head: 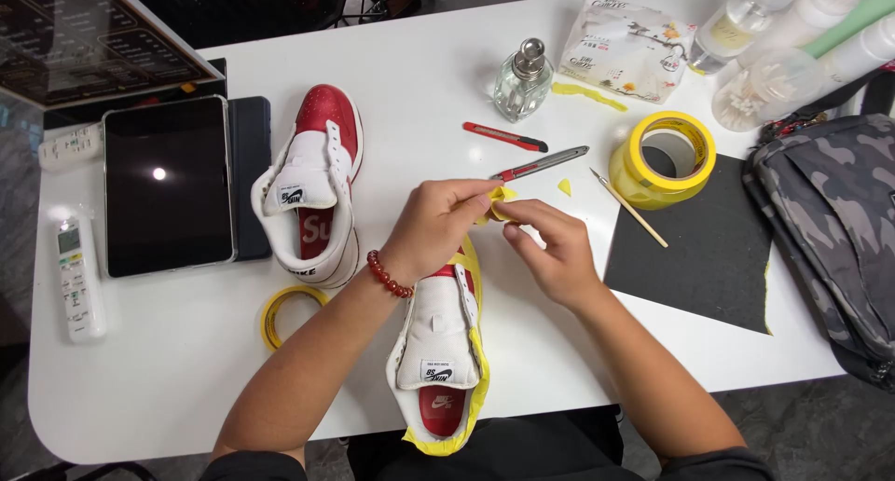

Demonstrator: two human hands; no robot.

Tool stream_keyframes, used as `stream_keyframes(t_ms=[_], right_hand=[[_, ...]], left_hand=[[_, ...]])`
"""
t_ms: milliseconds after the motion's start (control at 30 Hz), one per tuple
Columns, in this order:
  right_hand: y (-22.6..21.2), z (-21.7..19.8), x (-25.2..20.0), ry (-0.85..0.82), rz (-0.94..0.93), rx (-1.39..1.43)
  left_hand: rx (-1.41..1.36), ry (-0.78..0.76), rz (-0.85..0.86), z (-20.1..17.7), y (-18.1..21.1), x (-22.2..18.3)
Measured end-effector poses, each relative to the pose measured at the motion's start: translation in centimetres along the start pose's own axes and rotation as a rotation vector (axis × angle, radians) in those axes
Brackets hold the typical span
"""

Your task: Apply yellow masking tape to the edges of a white and red sneaker before customization.

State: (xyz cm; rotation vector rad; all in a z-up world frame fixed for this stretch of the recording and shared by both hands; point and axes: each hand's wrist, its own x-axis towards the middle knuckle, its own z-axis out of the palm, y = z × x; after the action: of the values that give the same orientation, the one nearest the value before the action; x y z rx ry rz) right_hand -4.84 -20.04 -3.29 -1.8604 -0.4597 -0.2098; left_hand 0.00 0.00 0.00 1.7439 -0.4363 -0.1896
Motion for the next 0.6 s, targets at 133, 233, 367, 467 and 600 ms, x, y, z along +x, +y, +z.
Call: stream_keyframes(t_ms=[133,233,367,467,600], right_hand=[[0.0,1.2,-0.1,0.201,-0.146,-0.314],[-0.9,0.9,0.0,0.299,-0.320,-0.504],[-1.6,0.3,0.5,0.263,-0.203,0.094],[0.0,-0.5,0.0,0.233,-0.066,0.152],[1.6,-1.6,-0.2,0.169,-0.093,0.100]], left_hand=[[-0.052,-0.089,0.009,1.2,-0.2,0.3],[-0.180,-0.116,-0.118,1.5,-0.4,0.3],[-0.264,-0.110,0.010,1.3,-1.4,0.5],[-0.330,-0.108,-0.092,1.3,-1.1,0.7],[-0.214,-0.125,-0.062,1.3,-1.1,0.7]])
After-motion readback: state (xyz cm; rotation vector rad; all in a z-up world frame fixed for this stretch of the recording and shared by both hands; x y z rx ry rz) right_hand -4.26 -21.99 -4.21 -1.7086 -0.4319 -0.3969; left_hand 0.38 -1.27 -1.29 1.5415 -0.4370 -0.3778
